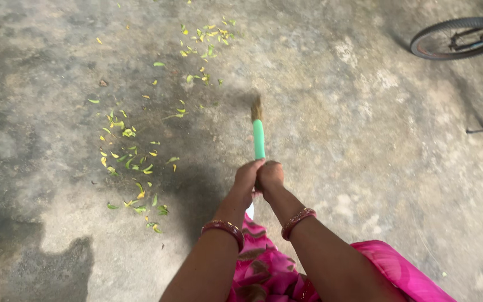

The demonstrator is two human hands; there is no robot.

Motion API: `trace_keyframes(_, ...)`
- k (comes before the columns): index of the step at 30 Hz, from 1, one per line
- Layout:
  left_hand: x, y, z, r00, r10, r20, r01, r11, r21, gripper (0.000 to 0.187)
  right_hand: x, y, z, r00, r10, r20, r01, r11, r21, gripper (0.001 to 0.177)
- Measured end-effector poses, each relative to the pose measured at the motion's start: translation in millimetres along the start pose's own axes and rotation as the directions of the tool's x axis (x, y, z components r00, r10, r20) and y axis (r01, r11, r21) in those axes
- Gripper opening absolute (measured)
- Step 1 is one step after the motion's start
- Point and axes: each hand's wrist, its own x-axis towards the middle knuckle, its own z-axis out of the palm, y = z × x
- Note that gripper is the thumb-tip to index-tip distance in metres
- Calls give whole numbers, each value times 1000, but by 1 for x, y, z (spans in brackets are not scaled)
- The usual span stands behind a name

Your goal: The person sweeps debris and leaves across a concrete floor using a small hand broom with a green handle.

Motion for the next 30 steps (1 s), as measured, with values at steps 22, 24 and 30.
trace_keyframes(22, 37, 37, -49, 808, 183, -559, -244, 969, -36, 43, 2, -54, 43, 831, -290, 475, 473, 817, -329, 45)
trace_keyframes(24, 38, 47, -41, 888, 135, -439, -227, 960, -165, 41, 7, -60, 37, 862, -262, 434, 432, 828, -358, 48)
trace_keyframes(30, 46, 66, -1, 957, 174, -232, -196, 978, -73, 38, 35, -68, 17, 945, -226, 235, 289, 914, -285, 46)
